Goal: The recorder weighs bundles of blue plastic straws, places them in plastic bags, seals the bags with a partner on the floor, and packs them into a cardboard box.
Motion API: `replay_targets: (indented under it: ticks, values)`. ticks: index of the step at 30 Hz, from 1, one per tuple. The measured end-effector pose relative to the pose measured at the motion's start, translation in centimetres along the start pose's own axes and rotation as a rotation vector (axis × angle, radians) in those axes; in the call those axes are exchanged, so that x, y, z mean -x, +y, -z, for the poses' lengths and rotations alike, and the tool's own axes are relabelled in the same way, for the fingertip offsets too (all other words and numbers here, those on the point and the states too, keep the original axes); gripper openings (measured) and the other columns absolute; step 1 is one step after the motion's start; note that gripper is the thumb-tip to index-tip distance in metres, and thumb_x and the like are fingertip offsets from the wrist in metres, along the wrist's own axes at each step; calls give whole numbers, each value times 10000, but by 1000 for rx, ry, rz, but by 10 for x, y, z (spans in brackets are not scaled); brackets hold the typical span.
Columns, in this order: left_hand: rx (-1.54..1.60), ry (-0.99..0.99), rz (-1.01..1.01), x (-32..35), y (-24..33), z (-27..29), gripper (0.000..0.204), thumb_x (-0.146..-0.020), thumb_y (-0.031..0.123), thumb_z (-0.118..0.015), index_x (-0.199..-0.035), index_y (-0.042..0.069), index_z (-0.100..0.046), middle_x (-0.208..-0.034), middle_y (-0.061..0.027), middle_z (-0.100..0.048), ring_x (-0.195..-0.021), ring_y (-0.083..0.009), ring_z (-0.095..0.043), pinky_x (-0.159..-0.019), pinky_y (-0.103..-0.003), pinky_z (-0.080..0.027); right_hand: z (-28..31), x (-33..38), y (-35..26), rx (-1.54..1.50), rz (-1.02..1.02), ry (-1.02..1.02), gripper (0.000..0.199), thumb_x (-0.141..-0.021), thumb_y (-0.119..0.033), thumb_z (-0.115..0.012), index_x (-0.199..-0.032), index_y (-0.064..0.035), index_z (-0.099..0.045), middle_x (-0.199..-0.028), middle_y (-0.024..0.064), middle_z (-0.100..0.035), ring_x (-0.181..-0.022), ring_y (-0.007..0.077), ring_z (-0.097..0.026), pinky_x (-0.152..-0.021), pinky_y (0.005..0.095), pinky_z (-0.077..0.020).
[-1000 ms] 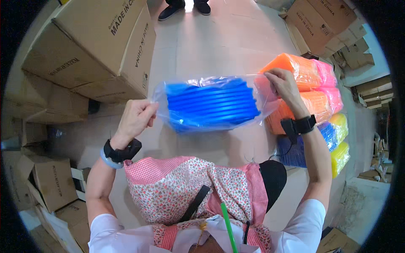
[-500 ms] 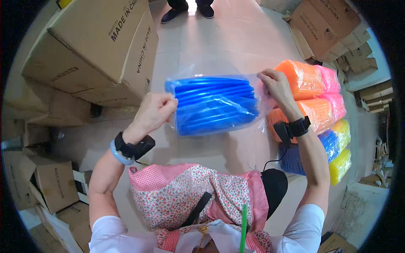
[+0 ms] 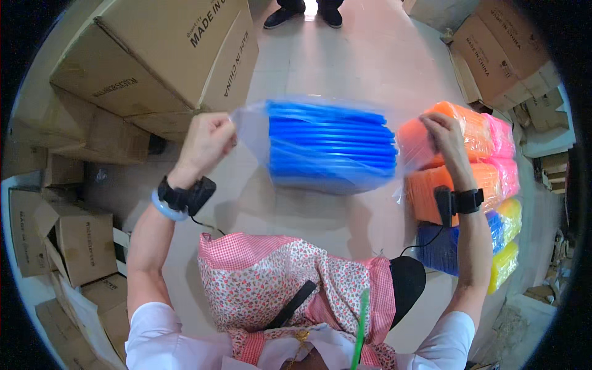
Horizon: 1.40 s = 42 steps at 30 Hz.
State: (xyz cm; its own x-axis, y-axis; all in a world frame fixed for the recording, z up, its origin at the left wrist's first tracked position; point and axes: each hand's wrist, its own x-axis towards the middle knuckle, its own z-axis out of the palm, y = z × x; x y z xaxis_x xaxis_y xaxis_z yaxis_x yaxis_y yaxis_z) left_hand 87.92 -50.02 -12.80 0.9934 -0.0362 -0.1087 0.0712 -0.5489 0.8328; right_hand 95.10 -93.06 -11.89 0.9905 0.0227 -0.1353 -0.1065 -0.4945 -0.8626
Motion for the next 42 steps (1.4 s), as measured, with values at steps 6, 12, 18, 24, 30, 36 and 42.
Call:
replay_targets:
  ticks: [6,12,18,24,30,36,42]
  values:
    - [99,1,167,-13,-27,-1,263,-825,183,-500,-618,25,-526,-508,0,-497,-428,-76,-467,-409,-220,-366,4,-5,28,123,-103,-15,241,-853,-224,-545,-876,-2,-637,-558,38,-535,-459,113,-496,-428,255,-379]
    - [-71,51,134,-26,-15,-13,308,-831,233,-523,-610,18,-539,-504,-9,-511,-432,-83,-483,-415,-224,-373,-8,-13,14,566,118,70,265,-837,-282,-541,-912,-49,-645,-658,100,-612,-595,179,-598,-561,315,-456]
    - [77,85,50,-66,-13,-19,305,-812,231,-535,-607,8,-563,-500,-21,-541,-441,-95,-511,-434,-226,-392,-13,-36,-9,537,105,91,278,-823,-295,-529,-911,-60,-650,-719,123,-640,-664,210,-634,-619,340,-476]
    - [28,-67,168,-45,-36,-6,272,-809,205,-527,-610,23,-560,-516,-23,-545,-448,-91,-508,-436,-219,-392,2,-28,17,504,-11,97,278,-814,-293,-534,-930,-66,-646,-712,114,-639,-656,209,-631,-617,342,-477]
    - [73,-62,170,-32,-22,-13,241,-816,182,-511,-635,30,-558,-549,-21,-561,-457,-79,-509,-427,-207,-385,-9,-7,-2,695,141,64,247,-848,-229,-549,-919,-2,-613,-598,36,-533,-519,115,-528,-516,287,-442]
    - [244,-18,238,-37,-7,-22,226,-833,187,-529,-671,31,-551,-551,-22,-557,-452,-80,-512,-420,-203,-383,-27,5,1,528,179,-24,231,-851,-203,-547,-918,9,-611,-647,53,-568,-591,116,-553,-559,289,-444]
    - [133,-42,232,-51,-13,-18,180,-841,198,-553,-764,37,-573,-615,-47,-578,-538,-139,-568,-483,-250,-440,-47,25,0,392,168,47,232,-856,-187,-543,-941,16,-614,-701,82,-605,-661,131,-570,-606,271,-448]
